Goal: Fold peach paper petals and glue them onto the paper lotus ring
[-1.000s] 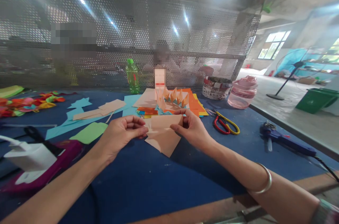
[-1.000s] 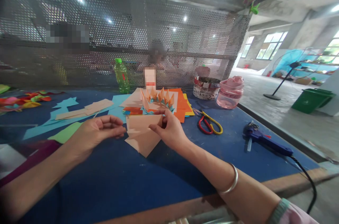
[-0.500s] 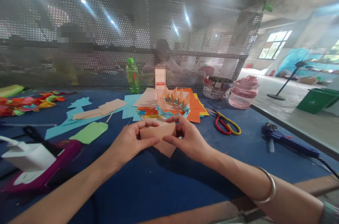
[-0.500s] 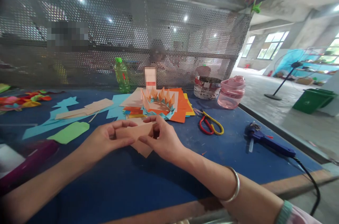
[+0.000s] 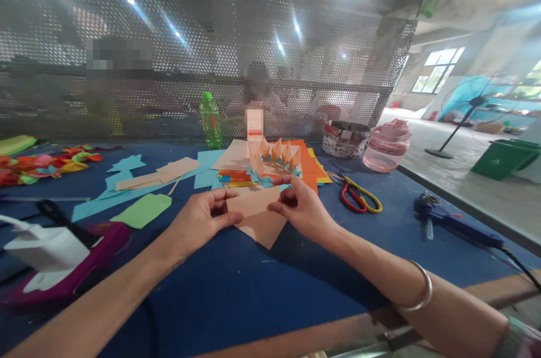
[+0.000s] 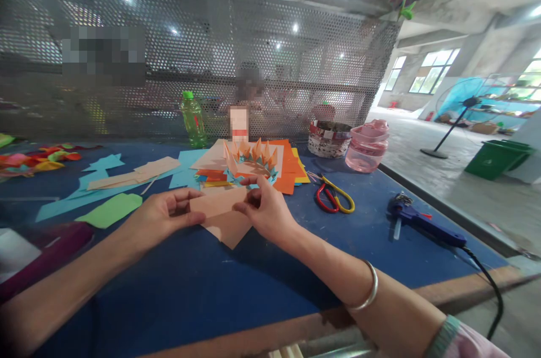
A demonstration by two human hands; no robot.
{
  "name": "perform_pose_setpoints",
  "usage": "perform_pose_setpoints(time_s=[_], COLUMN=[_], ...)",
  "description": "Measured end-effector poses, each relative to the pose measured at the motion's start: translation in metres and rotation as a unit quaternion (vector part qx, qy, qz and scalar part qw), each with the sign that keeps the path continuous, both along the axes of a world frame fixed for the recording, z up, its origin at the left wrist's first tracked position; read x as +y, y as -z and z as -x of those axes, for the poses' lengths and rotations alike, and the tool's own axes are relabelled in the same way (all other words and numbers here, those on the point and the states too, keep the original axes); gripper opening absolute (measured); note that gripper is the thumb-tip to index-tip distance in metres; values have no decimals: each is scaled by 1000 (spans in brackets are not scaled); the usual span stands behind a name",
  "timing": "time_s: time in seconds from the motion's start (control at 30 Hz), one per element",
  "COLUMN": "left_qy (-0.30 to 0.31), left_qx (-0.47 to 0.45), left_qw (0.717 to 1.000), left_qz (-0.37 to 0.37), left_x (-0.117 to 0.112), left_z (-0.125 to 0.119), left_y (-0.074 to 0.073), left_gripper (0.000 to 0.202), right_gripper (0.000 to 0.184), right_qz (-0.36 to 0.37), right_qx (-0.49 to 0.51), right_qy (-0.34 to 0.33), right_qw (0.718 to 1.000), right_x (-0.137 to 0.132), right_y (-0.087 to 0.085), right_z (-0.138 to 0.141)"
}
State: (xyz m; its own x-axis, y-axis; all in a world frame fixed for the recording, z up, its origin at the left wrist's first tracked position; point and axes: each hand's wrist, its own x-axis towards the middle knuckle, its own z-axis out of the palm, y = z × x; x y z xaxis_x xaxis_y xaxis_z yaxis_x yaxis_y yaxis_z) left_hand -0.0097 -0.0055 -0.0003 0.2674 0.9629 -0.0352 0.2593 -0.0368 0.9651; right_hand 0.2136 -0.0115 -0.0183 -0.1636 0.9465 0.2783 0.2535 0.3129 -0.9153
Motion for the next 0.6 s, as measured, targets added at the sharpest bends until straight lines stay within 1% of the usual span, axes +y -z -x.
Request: perform_pose_setpoints(time_s=[0.07,0.17,0.23,0.3,0.4,0.5,0.6], left_qy=[-6,-8,-9,-17,-28,-10,8], left_qx=[10,37,33,-11,-84,-102,-116], left_qw=[1000,999,999,1000,992,984,979], left_qz=[-5,-22,-18,11,87,146,169], left_x=[1,1,-1,-4,-6,-7,-9], left_z=[1,1,-1,-3,-4,-3,-3], left_y=[1,-1,-3,-6,-11,-12,-12], left_gripper=[52,50,49,51,52,55,48], right_gripper=[38,35,32,30,31,34,35], right_qz=[-3,-16,-33,-49,-73,-101,-124], right_qx=[2,-12,-26,-34,-45,-71,-91], right_qy=[6,12,15,11,-4,-11,-10], right_qw=[1000,1000,999,998,996,992,988], right_x=[2,3,4,3,0,-2,-2], right_y=[0,2,3,3,4,5,7], right_z=[-1,-3,-3,-2,-1,0,-1])
